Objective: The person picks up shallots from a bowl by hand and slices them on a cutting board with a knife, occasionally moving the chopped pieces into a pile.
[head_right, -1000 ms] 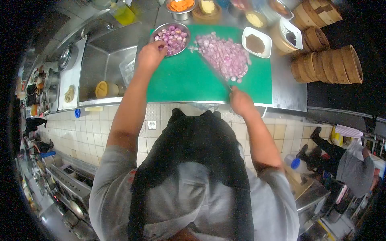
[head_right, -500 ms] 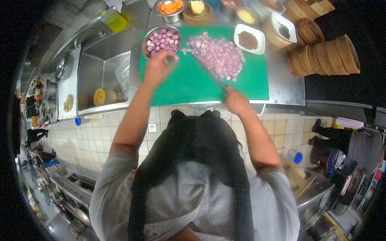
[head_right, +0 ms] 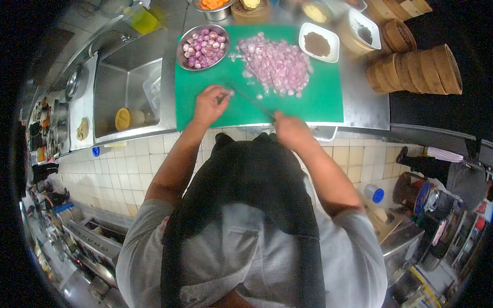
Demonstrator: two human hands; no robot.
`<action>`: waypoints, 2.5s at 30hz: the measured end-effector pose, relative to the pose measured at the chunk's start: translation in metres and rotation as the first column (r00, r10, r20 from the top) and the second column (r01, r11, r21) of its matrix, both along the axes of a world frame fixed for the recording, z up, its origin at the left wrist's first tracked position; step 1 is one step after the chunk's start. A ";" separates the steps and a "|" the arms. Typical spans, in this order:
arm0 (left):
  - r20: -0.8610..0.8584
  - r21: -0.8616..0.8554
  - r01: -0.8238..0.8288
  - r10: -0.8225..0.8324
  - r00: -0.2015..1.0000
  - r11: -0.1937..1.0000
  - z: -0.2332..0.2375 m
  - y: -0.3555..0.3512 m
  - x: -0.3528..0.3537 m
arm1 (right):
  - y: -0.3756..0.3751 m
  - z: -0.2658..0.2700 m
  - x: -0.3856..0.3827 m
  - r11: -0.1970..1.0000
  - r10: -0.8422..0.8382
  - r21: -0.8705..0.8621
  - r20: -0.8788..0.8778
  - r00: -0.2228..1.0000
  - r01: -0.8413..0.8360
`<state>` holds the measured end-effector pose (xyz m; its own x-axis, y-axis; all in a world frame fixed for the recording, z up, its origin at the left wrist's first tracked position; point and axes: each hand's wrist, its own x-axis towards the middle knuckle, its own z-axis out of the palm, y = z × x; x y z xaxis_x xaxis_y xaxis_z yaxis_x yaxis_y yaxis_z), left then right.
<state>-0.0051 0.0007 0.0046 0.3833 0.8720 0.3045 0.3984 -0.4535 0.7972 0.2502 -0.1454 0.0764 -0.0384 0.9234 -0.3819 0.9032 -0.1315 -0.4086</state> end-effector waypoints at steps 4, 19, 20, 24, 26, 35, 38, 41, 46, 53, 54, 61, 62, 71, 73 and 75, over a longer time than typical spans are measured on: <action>-0.003 0.040 0.022 -0.022 1.000 0.999 0.006 0.001 0.001 | 0.000 -0.002 -0.003 1.000 0.029 -0.006 0.042 0.999 -0.029; 0.011 0.074 0.036 -0.036 0.999 0.997 0.005 0.006 -0.001 | 0.001 0.008 -0.012 0.985 0.070 0.150 0.110 0.991 -0.086; 0.010 0.073 0.032 -0.033 0.999 0.997 0.003 0.005 -0.002 | -0.001 0.008 -0.012 0.979 0.081 0.177 0.099 0.992 -0.097; 0.014 0.075 0.026 -0.028 1.000 0.997 0.003 0.004 0.000 | 0.000 -0.004 -0.012 0.987 0.080 0.131 0.114 0.990 -0.095; 0.014 0.067 0.031 -0.032 0.999 0.997 0.004 0.004 0.000 | 0.001 -0.006 -0.012 0.993 0.075 0.076 0.141 0.987 -0.087; -0.005 0.090 0.027 -0.027 1.000 0.996 0.003 0.004 -0.001 | 0.000 -0.016 -0.013 0.973 0.095 0.204 0.088 0.992 -0.112; -0.012 0.078 0.025 -0.024 1.000 0.997 0.005 0.004 -0.001 | 0.002 0.005 -0.016 0.978 0.086 0.185 0.072 0.994 -0.098; 0.003 0.088 0.022 -0.022 1.000 0.996 0.002 0.004 -0.001 | 0.001 0.008 -0.017 0.989 0.076 0.123 0.049 0.996 -0.081; 0.006 0.109 0.019 -0.020 1.000 0.994 0.002 0.005 0.001 | 0.010 -0.016 -0.015 0.998 0.065 -0.011 0.025 0.998 -0.064; -0.124 0.239 0.017 0.013 0.992 0.971 0.006 0.008 0.012 | 0.016 -0.001 -0.008 0.994 0.029 -0.112 0.100 0.995 -0.018; -0.155 0.249 0.027 0.012 0.988 0.968 0.005 0.008 0.013 | 0.015 -0.006 -0.007 0.996 0.024 -0.091 0.096 0.995 -0.015; -0.144 0.298 0.066 -0.023 0.989 0.952 -0.009 0.013 0.006 | 0.006 0.009 -0.009 0.999 0.037 0.012 0.106 0.994 -0.038; -0.142 0.300 0.074 -0.033 0.989 0.951 -0.008 0.013 0.006 | 0.002 0.010 -0.009 0.997 0.055 0.041 0.124 0.991 -0.060; -0.162 0.334 0.086 -0.033 0.986 0.939 -0.005 0.013 0.007 | -0.001 0.000 -0.012 0.985 0.091 0.127 0.163 0.983 -0.112; -0.163 0.347 0.088 -0.033 0.986 0.934 -0.006 0.014 0.008 | -0.004 0.006 -0.013 0.982 0.085 0.154 0.153 0.985 -0.109; -0.150 0.369 0.088 -0.034 0.988 0.925 -0.006 0.014 0.009 | -0.003 -0.006 -0.012 0.980 0.104 0.149 0.166 0.981 -0.129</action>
